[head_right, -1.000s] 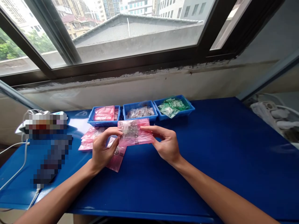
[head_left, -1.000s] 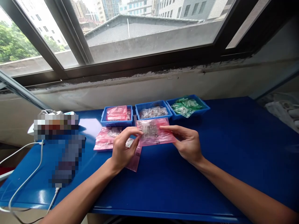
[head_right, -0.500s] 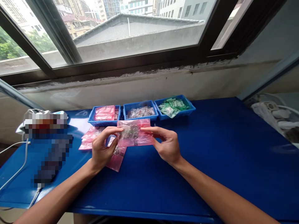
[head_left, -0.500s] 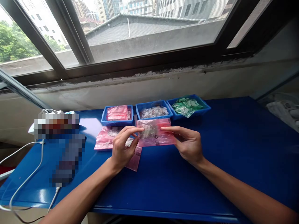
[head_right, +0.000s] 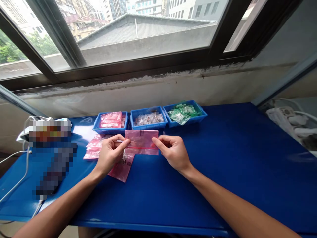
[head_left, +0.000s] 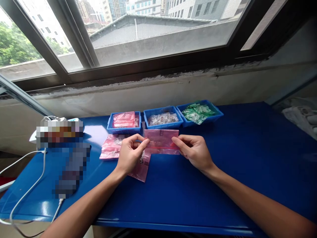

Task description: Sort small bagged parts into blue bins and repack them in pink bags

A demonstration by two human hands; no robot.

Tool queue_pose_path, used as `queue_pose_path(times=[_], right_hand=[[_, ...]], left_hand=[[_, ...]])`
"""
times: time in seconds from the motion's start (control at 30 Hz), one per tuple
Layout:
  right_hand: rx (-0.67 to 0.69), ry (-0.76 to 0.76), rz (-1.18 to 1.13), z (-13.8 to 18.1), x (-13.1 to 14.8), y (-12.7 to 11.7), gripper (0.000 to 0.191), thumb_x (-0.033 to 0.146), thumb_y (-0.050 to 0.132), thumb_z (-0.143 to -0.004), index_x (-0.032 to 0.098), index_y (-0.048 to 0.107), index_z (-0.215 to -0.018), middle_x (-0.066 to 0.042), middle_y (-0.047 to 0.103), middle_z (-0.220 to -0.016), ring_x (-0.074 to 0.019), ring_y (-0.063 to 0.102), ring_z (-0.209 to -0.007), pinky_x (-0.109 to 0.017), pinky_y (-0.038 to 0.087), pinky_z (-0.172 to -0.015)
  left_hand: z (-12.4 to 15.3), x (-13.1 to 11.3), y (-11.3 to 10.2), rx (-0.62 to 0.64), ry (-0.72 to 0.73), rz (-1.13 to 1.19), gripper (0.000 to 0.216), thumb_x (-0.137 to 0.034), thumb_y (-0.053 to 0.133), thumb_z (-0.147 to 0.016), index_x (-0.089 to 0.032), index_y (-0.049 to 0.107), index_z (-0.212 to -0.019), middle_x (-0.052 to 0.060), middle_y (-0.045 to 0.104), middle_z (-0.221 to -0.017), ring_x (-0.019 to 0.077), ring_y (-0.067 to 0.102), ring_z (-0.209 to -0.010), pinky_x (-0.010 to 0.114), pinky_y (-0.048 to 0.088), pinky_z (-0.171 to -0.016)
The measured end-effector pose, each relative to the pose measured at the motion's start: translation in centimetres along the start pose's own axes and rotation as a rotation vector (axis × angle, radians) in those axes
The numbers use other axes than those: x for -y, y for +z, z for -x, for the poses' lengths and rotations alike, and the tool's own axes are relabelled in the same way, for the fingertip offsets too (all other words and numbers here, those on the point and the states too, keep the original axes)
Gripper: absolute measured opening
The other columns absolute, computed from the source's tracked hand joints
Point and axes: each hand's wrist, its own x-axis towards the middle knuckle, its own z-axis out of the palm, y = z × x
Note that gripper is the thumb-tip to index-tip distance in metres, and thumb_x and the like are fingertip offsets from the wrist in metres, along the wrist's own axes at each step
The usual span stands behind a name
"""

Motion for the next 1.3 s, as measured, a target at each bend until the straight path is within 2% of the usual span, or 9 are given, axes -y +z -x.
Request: queue_pose_path(times=[0.2,0.37,0.5,0.63,0.73,0.8,1.0,1.13,1.3], right_hand=[[-0.004,0.009,-0.048,0.0,-0.1,0.1,0.032,0.044,0.078,-0.088,0.017,0.079,-0.07,0.005,0.046,-0.04,-0.0081,0.039,-0.033,-0.023,0.031,-0.036],[-0.024,-0.047,-0.075,0.0,-0.3,0.1,0.015,0.03,0.079,-0.088,0.021,0.088,-0.094,-0.005,0.079,-0.068,-0.0135,0.062,-0.042,-0.024,0.046,-0.039],[-0.082,-0.156,-0.09,0.1,-0.5,0.1,0.026,0.016,0.078,-0.083,0.029,0.088,-0.103,-0.005,0.085,-0.099,-0.0152,0.072,-0.057,-0.024,0.057,-0.049],[-0.092,-0.203,-0.097,0.2,-0.2,0.1,0.025,0.015,0.078,-0.083,0.028,0.088,-0.101,-0.004,0.085,-0.1,-0.0183,0.077,-0.067,-0.024,0.061,-0.054],[-0.048,-0.169,-0.063,0.3,0.2,0.1,0.011,0.024,0.076,-0.088,0.021,0.086,-0.087,-0.004,0.079,-0.067,-0.0141,0.066,-0.046,-0.023,0.053,-0.045],[-0.023,-0.138,-0.026,0.4,0.4,0.1,0.032,0.033,0.072,-0.093,0.018,0.078,-0.066,0.0,0.062,-0.045,-0.0104,0.052,-0.034,-0.021,0.041,-0.036],[0.03,-0.131,0.013,0.6,0.1,-0.1,0.047,0.041,0.063,-0.098,0.017,0.069,-0.058,0.001,0.051,-0.041,-0.0086,0.044,-0.033,-0.021,0.032,-0.036],[0.057,-0.142,0.006,0.5,0.1,-0.1,0.045,0.039,0.061,-0.098,0.017,0.072,-0.061,0.001,0.051,-0.042,-0.0091,0.045,-0.034,-0.022,0.035,-0.038],[0.085,-0.174,0.026,0.4,0.3,0.1,0.045,0.037,0.061,-0.098,0.017,0.071,-0.059,0.002,0.051,-0.042,-0.0094,0.044,-0.034,-0.023,0.035,-0.038]], left_hand=[[0.2,-0.3,0.0,0.001,-0.021,-0.007,0.036,-0.051,0.072,-0.092,-0.019,0.059,-0.08,-0.009,0.048,-0.039,0.0075,0.036,-0.03,0.02,0.026,-0.035],[0.5,0.1,0.1,-0.092,0.279,-0.211,0.01,-0.028,0.069,-0.095,-0.018,0.07,-0.093,0.005,0.081,-0.087,0.0177,0.076,-0.076,0.024,0.057,-0.067],[0.4,0.7,-0.1,-0.134,0.532,-0.319,0.018,-0.011,0.063,-0.094,-0.019,0.073,-0.106,0.007,0.08,-0.107,0.0204,0.076,-0.104,0.03,0.058,-0.092],[0.3,0.5,-0.3,-0.142,0.637,-0.367,0.017,-0.01,0.064,-0.094,-0.018,0.073,-0.104,0.007,0.077,-0.105,0.0193,0.072,-0.103,0.028,0.056,-0.089],[0.5,0.2,-0.2,-0.138,0.569,-0.413,0.007,-0.019,0.068,-0.095,-0.017,0.071,-0.089,0.001,0.069,-0.078,0.0138,0.062,-0.072,0.024,0.049,-0.067],[0.6,0.0,0.0,-0.12,0.497,-0.428,0.019,-0.027,0.069,-0.096,-0.017,0.067,-0.079,-0.003,0.057,-0.064,0.0111,0.048,-0.058,0.023,0.039,-0.057],[0.0,-1.1,-0.8,-0.149,0.357,-0.327,0.026,-0.037,0.067,-0.096,-0.018,0.065,-0.08,-0.002,0.058,-0.066,0.0122,0.046,-0.059,0.025,0.037,-0.057],[-2.4,-3.5,-4.5,-0.257,0.324,-0.341,0.03,-0.045,0.07,-0.09,-0.017,0.066,-0.08,0.0,0.064,-0.072,0.0137,0.055,-0.064,0.024,0.041,-0.059],[-6.4,-5.1,-10.1,-0.35,0.136,-0.853,0.03,-0.042,0.061,-0.091,-0.016,0.073,-0.083,0.006,0.075,-0.079,0.0211,0.067,-0.074,0.029,0.047,-0.068]])
